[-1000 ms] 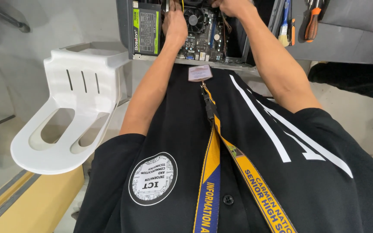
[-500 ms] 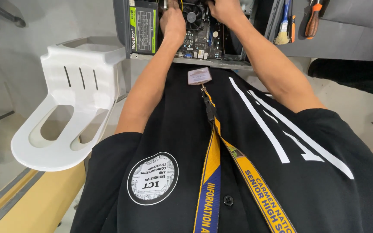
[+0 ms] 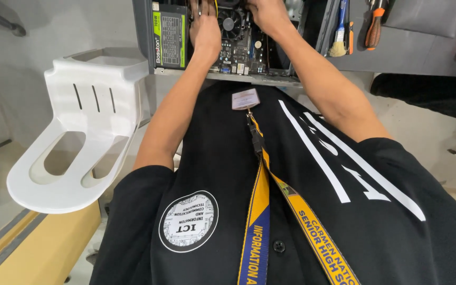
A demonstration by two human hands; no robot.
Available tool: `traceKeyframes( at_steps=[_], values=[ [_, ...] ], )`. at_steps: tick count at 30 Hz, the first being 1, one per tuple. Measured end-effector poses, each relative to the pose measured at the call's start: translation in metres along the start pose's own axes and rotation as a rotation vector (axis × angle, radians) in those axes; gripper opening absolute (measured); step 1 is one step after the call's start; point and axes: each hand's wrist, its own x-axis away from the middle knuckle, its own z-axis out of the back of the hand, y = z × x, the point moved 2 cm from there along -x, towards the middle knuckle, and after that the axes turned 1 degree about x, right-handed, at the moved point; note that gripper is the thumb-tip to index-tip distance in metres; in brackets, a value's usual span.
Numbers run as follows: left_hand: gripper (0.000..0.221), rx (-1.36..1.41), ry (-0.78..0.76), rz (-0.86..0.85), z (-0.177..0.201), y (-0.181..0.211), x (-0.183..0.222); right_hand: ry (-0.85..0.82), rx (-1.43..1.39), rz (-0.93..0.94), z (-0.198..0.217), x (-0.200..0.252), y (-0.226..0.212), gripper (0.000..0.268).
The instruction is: Cleaning the interior of a computer case and managing internal cables using a brush and hands.
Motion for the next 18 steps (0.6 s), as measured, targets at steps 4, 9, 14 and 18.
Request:
traceKeyframes(
  at_steps=[4,9,14,18],
  values=[
    [0.087,-0.054,-0.064,0.004,0.003,-0.002,0.000,0.004,0.007,-0.002,-0.013,0.001,0.004,0.015],
    [0.087,-0.136,-0.132,-0.018,0.008,0.000,0.003,-0.007,0.011,-0.022,-0.023,0.007,0.005,0.017],
    [0.082,-0.181,-0.187,0.023,0.010,0.004,0.004,0.018,0.039,-0.029,-0.025,0.002,0.007,0.025],
    [0.093,-0.191,-0.186,-0.007,-0.001,0.002,0.005,-0.132,0.015,-0.126,0.001,0.002,-0.006,0.035]
  ],
)
